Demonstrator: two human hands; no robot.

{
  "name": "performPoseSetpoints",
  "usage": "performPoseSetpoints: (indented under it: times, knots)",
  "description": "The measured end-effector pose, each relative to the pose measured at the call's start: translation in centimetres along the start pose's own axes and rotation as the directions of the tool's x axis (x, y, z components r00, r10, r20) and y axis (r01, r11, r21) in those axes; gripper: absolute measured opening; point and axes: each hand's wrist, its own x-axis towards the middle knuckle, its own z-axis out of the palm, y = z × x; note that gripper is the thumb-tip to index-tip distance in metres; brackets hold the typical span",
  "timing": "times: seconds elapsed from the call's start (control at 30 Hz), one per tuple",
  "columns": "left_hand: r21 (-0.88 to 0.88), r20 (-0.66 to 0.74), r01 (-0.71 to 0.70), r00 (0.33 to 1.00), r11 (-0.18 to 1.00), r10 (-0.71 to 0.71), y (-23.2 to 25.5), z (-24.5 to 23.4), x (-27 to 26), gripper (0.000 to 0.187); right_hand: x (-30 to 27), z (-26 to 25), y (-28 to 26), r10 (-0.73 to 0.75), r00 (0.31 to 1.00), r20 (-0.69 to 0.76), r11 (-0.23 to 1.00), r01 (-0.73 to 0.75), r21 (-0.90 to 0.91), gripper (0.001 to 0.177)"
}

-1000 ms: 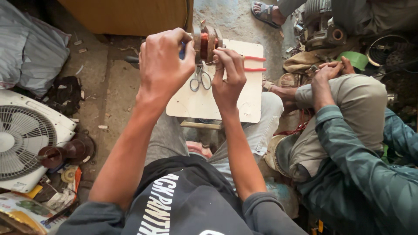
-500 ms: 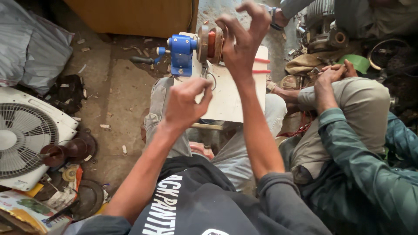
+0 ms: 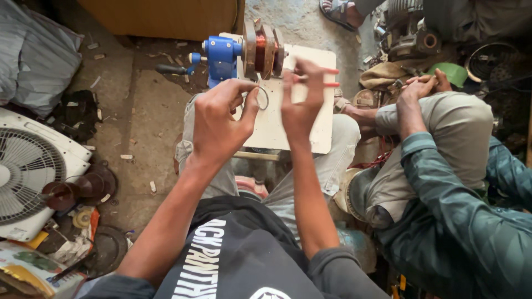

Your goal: The person uses a hand-cranked winding machine to wrap copper wire onto a cylindrical core. They rotate the crank with one hand while guiding the wire with the other, then cut the wire and coil it by hand.

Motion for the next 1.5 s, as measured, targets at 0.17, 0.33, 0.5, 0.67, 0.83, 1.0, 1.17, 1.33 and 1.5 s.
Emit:
performPoseSetpoints:
  times: [0.17,0.33,0.5,0.67,0.83,1.0,1.17,1.33,1.5]
  knots:
    - [0.066,0.012,-0.103,0.995,0.993,0.102,1.1,-0.1,0.2,0.008,-1.7,2.1,-0.5,-0.147,0.985,0.085,0.987,0.152,-0.058,0.032]
    - [0.162,0.047,-0.167,0.986,0.973,0.161,1.4,-0.6,1.1,0.006,-0.5,1.7,-1.1,-0.157,0.972,0.177,0.985,0.166,-0.043,0.026]
    - [0.191,0.053,-0.206,0.978,0.960,0.200,0.6,-1.3,2.8,0.007,0.0,1.3,-1.3,-0.272,0.937,0.221,0.943,0.305,-0.134,0.029]
    - [0.175,0.034,-0.168,0.986,0.970,0.165,-0.1,-1.7,2.3,0.006,-0.3,1.1,-2.0,-0.064,0.971,0.231,0.997,0.070,-0.015,0.029]
    - [0.122,0.035,-0.054,0.998,0.991,0.050,-0.4,-1.8,0.6,0.006,-1.1,2.0,-2.8,0.033,0.986,0.166,0.996,-0.046,0.078,0.022]
    - [0.097,0.035,-0.064,0.998,0.993,0.061,-0.5,-1.7,-0.1,0.008,-1.3,3.4,-2.8,0.105,0.986,0.126,0.990,-0.091,-0.108,0.028]
    - [0.038,0.051,-0.019,0.999,0.999,0.017,-0.7,-1.6,-0.3,0.006,-1.6,3.0,-2.1,0.092,0.989,0.113,0.996,-0.091,-0.021,0.019]
    - [0.082,0.059,-0.004,0.998,0.997,-0.001,-1.0,-1.8,-0.5,0.007,-1.7,3.3,-2.0,0.188,0.980,0.059,0.982,-0.189,0.005,0.016]
    - [0.082,0.058,-0.035,0.998,0.996,0.030,-1.3,-2.2,-1.1,0.007,-2.1,2.9,-1.3,0.138,0.990,0.003,0.988,-0.138,-0.070,0.014]
